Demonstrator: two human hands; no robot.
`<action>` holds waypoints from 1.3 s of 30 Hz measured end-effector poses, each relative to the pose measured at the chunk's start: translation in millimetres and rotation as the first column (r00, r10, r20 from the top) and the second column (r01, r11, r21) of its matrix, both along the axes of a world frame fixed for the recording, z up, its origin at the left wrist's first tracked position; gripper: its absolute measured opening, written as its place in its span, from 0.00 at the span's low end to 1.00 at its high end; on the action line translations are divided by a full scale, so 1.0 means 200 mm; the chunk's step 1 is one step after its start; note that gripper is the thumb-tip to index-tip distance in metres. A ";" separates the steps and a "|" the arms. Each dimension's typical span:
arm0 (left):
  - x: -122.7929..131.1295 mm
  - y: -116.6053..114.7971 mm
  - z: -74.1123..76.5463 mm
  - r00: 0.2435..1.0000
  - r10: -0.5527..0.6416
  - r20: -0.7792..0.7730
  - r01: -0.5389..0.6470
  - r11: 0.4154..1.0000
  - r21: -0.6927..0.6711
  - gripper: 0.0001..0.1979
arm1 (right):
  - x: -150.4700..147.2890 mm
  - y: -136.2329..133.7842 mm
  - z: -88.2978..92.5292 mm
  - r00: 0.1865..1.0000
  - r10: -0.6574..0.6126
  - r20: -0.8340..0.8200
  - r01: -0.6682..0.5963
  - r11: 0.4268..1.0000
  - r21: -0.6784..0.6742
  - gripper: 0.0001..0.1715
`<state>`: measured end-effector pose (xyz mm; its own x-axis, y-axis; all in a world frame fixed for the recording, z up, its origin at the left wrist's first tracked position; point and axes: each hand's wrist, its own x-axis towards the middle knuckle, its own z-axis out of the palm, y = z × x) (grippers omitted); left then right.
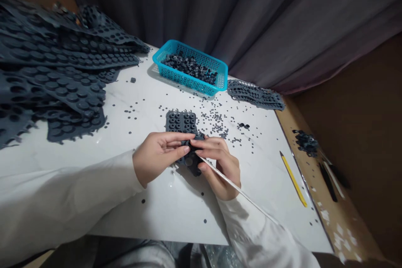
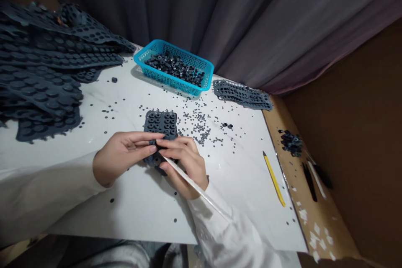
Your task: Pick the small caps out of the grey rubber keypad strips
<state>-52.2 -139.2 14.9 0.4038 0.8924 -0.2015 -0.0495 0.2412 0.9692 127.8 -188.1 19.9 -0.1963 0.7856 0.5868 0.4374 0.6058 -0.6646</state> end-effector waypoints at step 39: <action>0.00 0.01 -0.01 0.996 -0.025 0.087 0.022 0.999 0.029 0.17 | 0.01 0.00 -0.03 0.996 0.000 -0.090 -0.008 0.996 -0.091 0.10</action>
<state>-52.0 -138.1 13.0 0.4396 0.8874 -0.1390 -0.1294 0.2157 0.9678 129.6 -187.6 13.6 -0.1493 0.8358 0.5284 0.3716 0.5427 -0.7533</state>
